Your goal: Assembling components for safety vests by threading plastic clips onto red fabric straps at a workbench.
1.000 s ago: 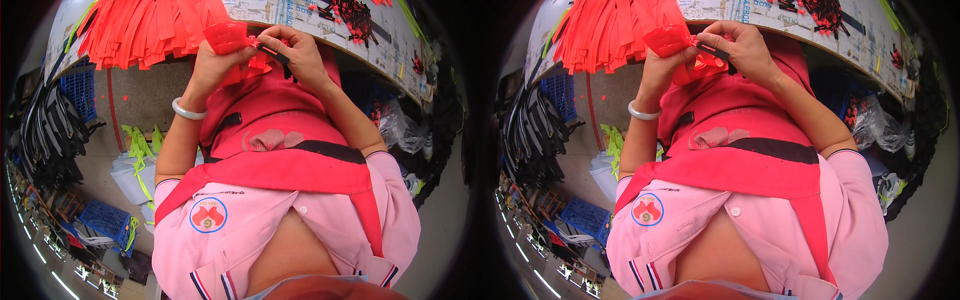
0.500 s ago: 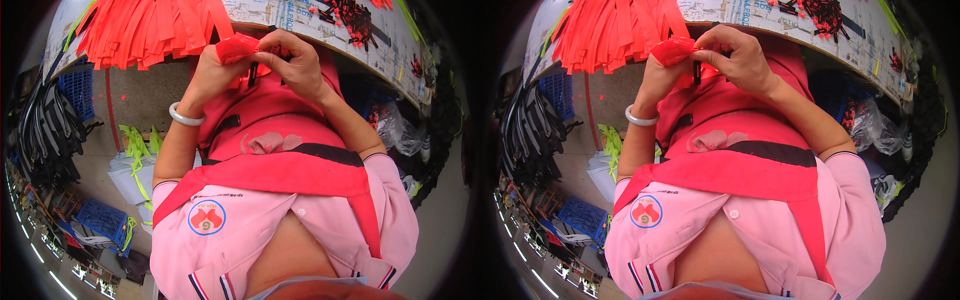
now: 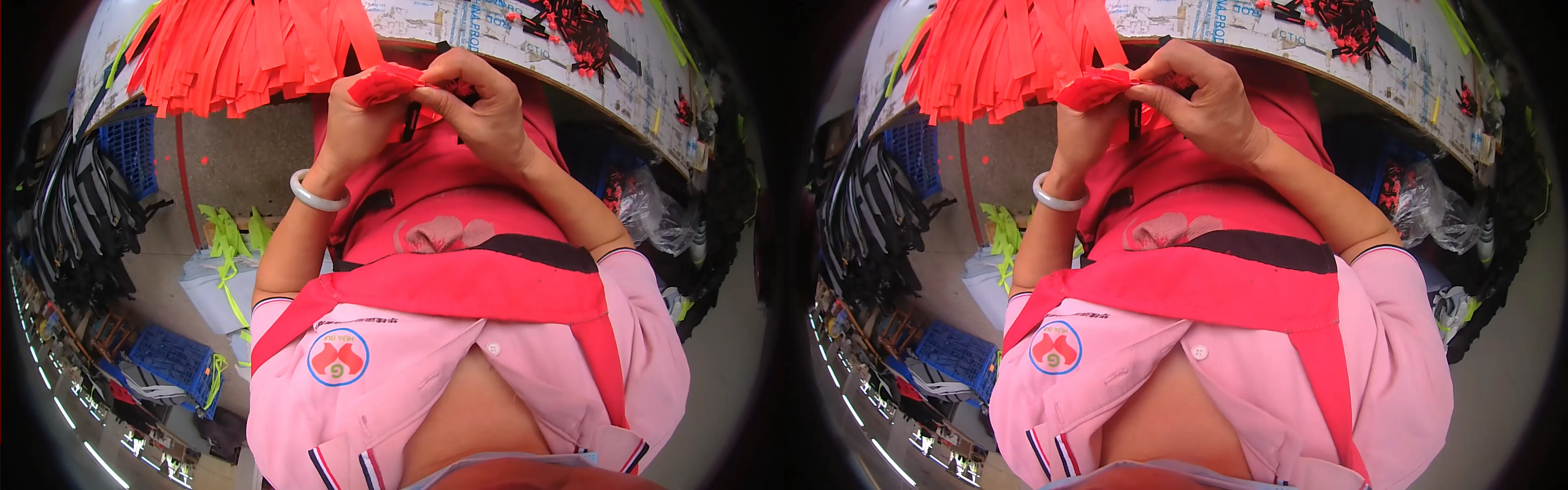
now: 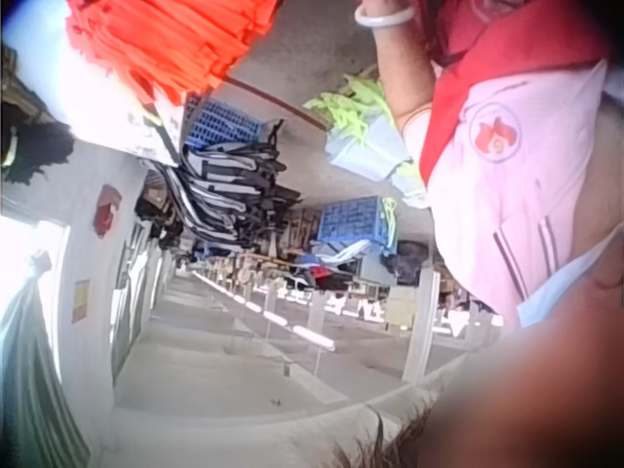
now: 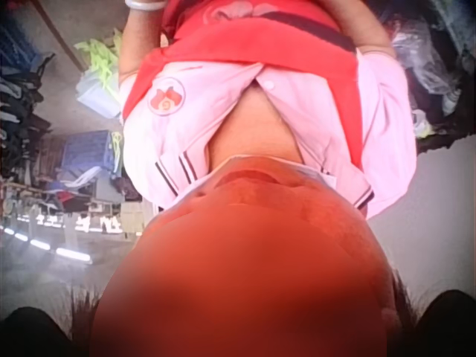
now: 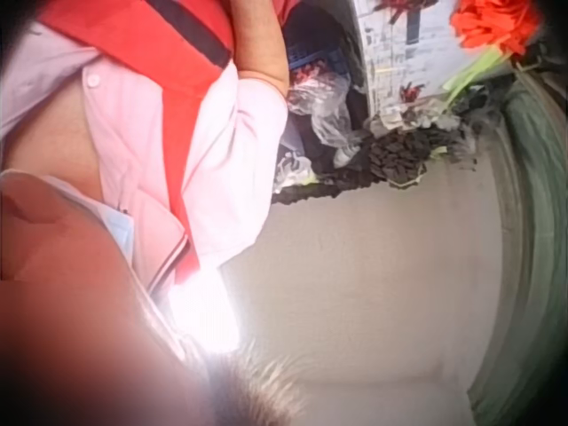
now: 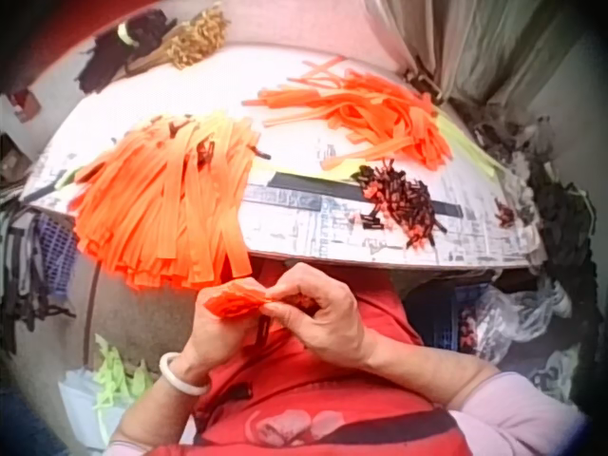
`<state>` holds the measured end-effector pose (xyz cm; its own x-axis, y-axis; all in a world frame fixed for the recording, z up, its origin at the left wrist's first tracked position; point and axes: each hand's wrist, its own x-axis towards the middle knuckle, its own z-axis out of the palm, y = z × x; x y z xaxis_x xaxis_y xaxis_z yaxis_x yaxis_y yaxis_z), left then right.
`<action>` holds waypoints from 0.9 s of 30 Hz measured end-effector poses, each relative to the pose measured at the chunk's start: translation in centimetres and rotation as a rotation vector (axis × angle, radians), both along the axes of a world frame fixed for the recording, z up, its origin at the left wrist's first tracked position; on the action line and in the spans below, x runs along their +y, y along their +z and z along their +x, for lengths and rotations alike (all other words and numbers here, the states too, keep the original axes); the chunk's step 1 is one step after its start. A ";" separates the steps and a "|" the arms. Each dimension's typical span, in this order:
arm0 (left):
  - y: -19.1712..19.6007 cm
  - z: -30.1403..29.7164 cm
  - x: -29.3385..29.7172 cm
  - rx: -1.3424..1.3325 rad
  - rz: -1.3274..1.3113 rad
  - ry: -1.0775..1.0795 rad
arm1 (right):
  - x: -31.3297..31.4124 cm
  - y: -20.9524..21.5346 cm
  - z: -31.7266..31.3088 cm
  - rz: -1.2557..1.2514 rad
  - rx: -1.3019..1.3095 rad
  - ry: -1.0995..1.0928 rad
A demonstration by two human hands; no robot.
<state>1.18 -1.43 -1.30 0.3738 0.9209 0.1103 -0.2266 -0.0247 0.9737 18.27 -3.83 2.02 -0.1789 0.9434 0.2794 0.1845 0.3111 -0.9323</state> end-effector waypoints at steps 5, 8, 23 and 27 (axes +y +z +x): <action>0.2 0.2 -0.3 0.105 0.120 0.085 | 0.1 0.6 0.0 -0.139 0.022 -0.021; 0.7 0.1 0.5 0.047 0.010 0.013 | 0.3 1.4 0.1 -0.157 0.004 -0.009; 1.9 0.2 -0.1 0.078 0.083 0.007 | 0.0 1.6 0.3 -0.084 -0.046 0.002; 1.3 0.6 0.3 0.151 0.232 0.051 | 0.2 1.0 0.3 -0.194 0.015 -0.029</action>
